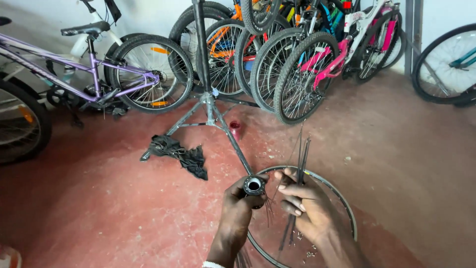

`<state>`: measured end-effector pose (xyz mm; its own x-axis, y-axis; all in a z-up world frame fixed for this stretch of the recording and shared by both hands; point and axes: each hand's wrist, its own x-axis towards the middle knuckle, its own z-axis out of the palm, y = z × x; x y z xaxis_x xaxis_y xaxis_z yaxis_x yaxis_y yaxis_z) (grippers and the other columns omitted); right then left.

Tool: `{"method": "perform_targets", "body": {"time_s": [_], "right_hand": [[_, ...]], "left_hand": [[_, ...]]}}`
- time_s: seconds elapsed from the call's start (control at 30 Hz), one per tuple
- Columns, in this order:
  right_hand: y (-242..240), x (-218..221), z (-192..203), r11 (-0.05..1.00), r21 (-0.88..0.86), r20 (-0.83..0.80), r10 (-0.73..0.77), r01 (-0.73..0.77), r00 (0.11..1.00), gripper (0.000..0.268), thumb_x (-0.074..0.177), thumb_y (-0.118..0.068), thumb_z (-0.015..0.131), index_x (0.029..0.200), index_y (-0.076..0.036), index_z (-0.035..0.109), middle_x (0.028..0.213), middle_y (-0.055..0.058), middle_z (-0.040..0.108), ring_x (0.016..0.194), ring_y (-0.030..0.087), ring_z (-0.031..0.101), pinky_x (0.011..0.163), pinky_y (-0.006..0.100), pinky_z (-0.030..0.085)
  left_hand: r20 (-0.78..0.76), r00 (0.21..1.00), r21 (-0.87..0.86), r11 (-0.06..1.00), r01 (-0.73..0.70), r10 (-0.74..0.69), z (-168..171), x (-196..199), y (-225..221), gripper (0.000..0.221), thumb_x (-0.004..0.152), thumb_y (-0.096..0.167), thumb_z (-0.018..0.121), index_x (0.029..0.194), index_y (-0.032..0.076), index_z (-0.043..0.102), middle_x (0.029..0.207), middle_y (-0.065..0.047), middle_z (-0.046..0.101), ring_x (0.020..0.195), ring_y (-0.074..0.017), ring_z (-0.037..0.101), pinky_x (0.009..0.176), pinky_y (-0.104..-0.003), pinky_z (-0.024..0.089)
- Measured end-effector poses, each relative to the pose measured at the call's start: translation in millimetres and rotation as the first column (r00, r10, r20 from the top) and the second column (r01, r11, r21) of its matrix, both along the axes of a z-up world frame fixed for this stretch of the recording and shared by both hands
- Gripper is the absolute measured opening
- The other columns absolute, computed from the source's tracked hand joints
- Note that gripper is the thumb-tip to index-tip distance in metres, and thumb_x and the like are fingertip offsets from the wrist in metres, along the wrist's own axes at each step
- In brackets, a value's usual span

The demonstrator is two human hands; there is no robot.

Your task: Lacing a bicycle wheel by inserting spokes into the hub and gathering spoke nipples.

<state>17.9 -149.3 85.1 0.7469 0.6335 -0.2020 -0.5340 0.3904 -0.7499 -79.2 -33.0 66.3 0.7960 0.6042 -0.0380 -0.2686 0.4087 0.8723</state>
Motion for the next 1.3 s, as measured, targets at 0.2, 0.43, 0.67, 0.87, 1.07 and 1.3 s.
{"method": "perform_targets", "body": {"time_s": [0.2,0.43,0.67,0.87,1.07,1.3], "right_hand": [[31,22,-23,0.987,0.066,-0.062,0.150,-0.146,0.987,0.026,0.074,0.010,0.048,0.095,-0.004,0.056,0.095,0.008,0.062,0.038,0.004,0.029,0.035,0.020,0.020],[41,45,-34,0.994,0.041,-0.117,0.102,-0.098,0.988,0.017,0.081,0.000,0.053,0.097,-0.001,0.059,0.088,0.006,0.062,0.037,0.003,0.026,0.034,0.019,0.020],[34,71,-45,0.978,0.088,-0.118,0.201,-0.191,0.972,0.012,0.080,-0.001,0.051,0.091,-0.005,0.056,0.080,0.006,0.059,0.035,0.002,0.027,0.034,0.018,0.020],[24,85,-47,0.951,-0.070,-0.170,0.287,-0.302,0.943,0.013,0.078,0.000,0.053,0.090,-0.001,0.058,0.078,0.007,0.059,0.035,0.002,0.024,0.034,0.019,0.016],[23,73,-20,0.930,-0.313,-0.024,0.197,-0.194,0.980,0.018,0.079,-0.004,0.059,0.096,0.004,0.062,0.087,0.014,0.064,0.040,0.004,0.024,0.035,0.018,0.014],[20,72,-25,0.880,-0.471,0.181,0.158,-0.055,0.971,0.016,0.080,-0.005,0.067,0.095,0.001,0.069,0.070,0.007,0.058,0.044,0.006,0.024,0.038,0.021,0.016]], "left_hand": [[0.161,0.977,0.009,0.990,0.138,-0.137,-4,27,25,0.058,0.066,-0.017,0.044,0.117,-0.002,0.065,0.091,-0.008,0.065,0.076,-0.0131,0.052,0.070,-0.023,0.042],[0.084,0.990,-0.022,0.993,0.113,-0.111,-7,52,30,0.054,0.065,-0.017,0.042,0.111,-0.002,0.066,0.099,-0.011,0.068,0.078,-0.0157,0.055,0.074,-0.025,0.044],[0.099,0.975,-0.039,0.978,0.206,-0.201,-16,66,30,0.053,0.064,-0.015,0.043,0.111,-0.003,0.065,0.094,-0.011,0.066,0.074,-0.0155,0.053,0.070,-0.025,0.042],[0.062,0.960,-0.053,0.960,0.276,-0.273,-14,65,32,0.056,0.062,-0.013,0.045,0.113,-0.005,0.066,0.085,-0.009,0.065,0.069,-0.0127,0.052,0.063,-0.020,0.039],[0.059,0.970,-0.135,0.961,0.240,-0.234,-20,69,33,0.050,0.067,-0.015,0.046,0.113,-0.008,0.065,0.079,-0.011,0.063,0.069,-0.0143,0.054,0.066,-0.022,0.040],[0.014,0.979,-0.148,0.968,0.201,-0.201,-18,69,31,0.047,0.068,-0.013,0.046,0.111,-0.010,0.066,0.082,-0.014,0.065,0.071,-0.0166,0.056,0.066,-0.024,0.041]]}}
